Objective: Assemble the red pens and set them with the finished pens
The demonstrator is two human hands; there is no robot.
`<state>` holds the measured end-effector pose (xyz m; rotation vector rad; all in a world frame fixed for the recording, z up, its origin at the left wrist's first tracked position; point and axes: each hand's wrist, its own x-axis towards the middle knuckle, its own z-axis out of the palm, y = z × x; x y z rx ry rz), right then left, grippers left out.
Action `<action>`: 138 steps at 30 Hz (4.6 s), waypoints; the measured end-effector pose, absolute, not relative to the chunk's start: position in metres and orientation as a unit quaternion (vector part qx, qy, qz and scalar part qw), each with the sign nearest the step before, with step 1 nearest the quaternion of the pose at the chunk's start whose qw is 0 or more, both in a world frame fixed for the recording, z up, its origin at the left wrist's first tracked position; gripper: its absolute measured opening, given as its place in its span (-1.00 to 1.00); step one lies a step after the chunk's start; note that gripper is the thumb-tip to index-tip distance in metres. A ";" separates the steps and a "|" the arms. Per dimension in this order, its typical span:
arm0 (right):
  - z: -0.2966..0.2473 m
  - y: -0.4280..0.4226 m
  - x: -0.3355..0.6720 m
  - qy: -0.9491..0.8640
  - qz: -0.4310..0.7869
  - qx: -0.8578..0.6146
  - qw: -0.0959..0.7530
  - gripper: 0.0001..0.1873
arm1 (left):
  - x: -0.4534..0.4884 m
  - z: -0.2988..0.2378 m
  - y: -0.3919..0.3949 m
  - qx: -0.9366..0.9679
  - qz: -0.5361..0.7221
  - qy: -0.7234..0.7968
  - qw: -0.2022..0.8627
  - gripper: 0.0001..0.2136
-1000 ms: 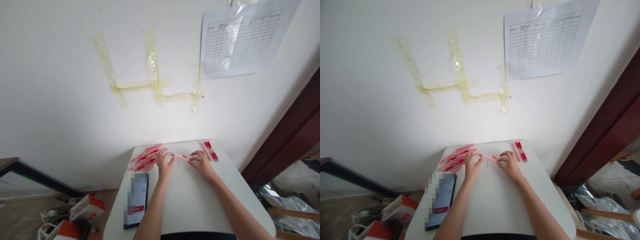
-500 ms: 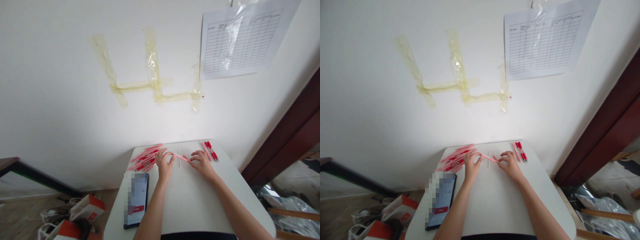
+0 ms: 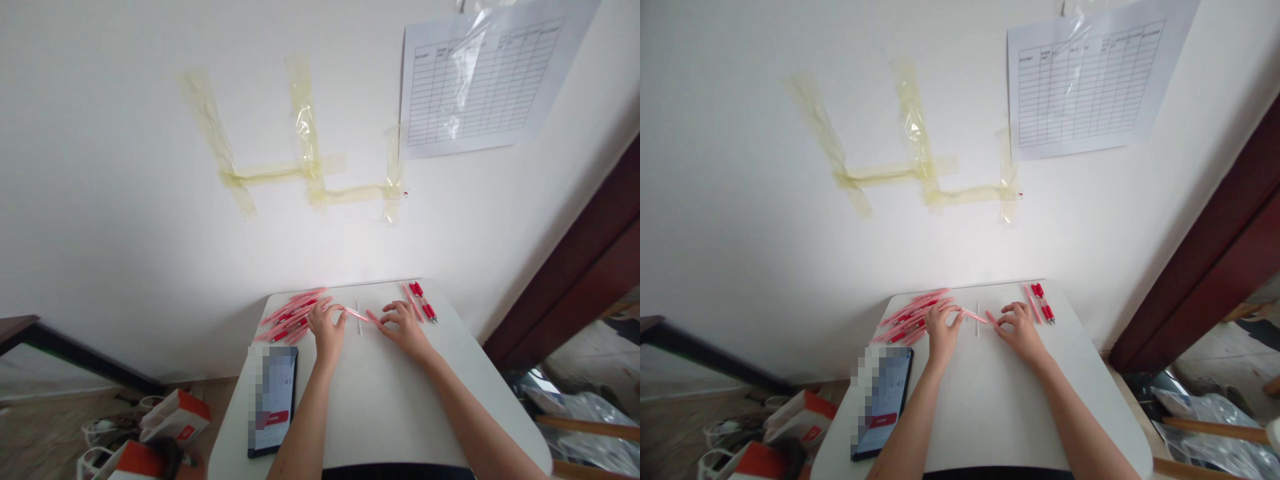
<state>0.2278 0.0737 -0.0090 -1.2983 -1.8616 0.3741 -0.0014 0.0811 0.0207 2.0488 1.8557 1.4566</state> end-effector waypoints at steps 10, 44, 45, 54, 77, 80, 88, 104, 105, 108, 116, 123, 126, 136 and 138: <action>-0.004 0.069 0.223 -0.753 0.132 -0.511 0.394 -0.86 | 0.002 0.020 0.078 0.663 0.437 0.608 -0.007 -0.96; -0.004 0.071 0.225 -0.753 0.135 -0.503 0.403 -0.89 | -0.004 0.031 0.075 0.578 0.281 0.758 -0.111 -0.80; -0.004 0.071 0.224 -0.752 0.134 -0.502 0.405 -0.88 | -0.003 0.031 0.074 0.581 0.270 0.759 -0.115 -0.79; -0.004 0.072 0.225 -0.755 0.138 -0.500 0.401 -0.83 | -0.001 0.025 0.072 0.615 0.200 0.753 -0.121 -0.77; -0.020 0.080 0.231 -0.699 0.082 -0.592 0.393 -0.79 | 0.001 0.024 0.071 0.630 0.219 0.741 -0.078 -0.84; -0.020 0.081 0.232 -0.700 0.079 -0.590 0.394 -0.78 | 0.001 0.025 0.070 0.628 0.218 0.743 -0.069 -0.84; -0.022 0.082 0.232 -0.700 0.085 -0.589 0.395 -0.77 | 0.001 0.024 0.070 0.632 0.225 0.739 -0.067 -0.84; -0.019 0.081 0.241 -0.693 0.016 -0.596 0.407 -0.74 | 0.002 0.023 0.069 0.634 0.228 0.736 -0.072 -0.83; -0.019 0.081 0.241 -0.692 0.011 -0.597 0.406 -0.74 | 0.002 0.023 0.069 0.634 0.229 0.735 -0.072 -0.83; -0.018 0.079 0.243 -0.690 0.000 -0.604 0.399 -0.76 | 0.002 0.023 0.070 0.635 0.227 0.735 -0.071 -0.83; -0.018 0.078 0.243 -0.691 -0.022 -0.619 0.373 -0.78 | 0.002 0.031 0.067 0.627 0.217 0.746 -0.061 -0.83; -0.016 0.077 0.243 -0.696 -0.034 -0.609 0.380 -0.79 | -0.003 0.037 0.067 0.622 0.199 0.754 -0.068 -0.80; -0.016 0.077 0.244 -0.695 -0.022 -0.611 0.378 -0.79 | -0.001 0.041 0.063 0.630 0.190 0.745 -0.110 -0.70; -0.020 0.080 0.244 -0.690 -0.010 -0.621 0.371 -0.77 | 0.005 0.033 0.061 0.636 0.174 0.747 -0.090 -0.76; -0.021 0.080 0.244 -0.692 -0.016 -0.619 0.371 -0.79 | 0.005 0.027 0.064 0.637 0.182 0.742 -0.104 -0.77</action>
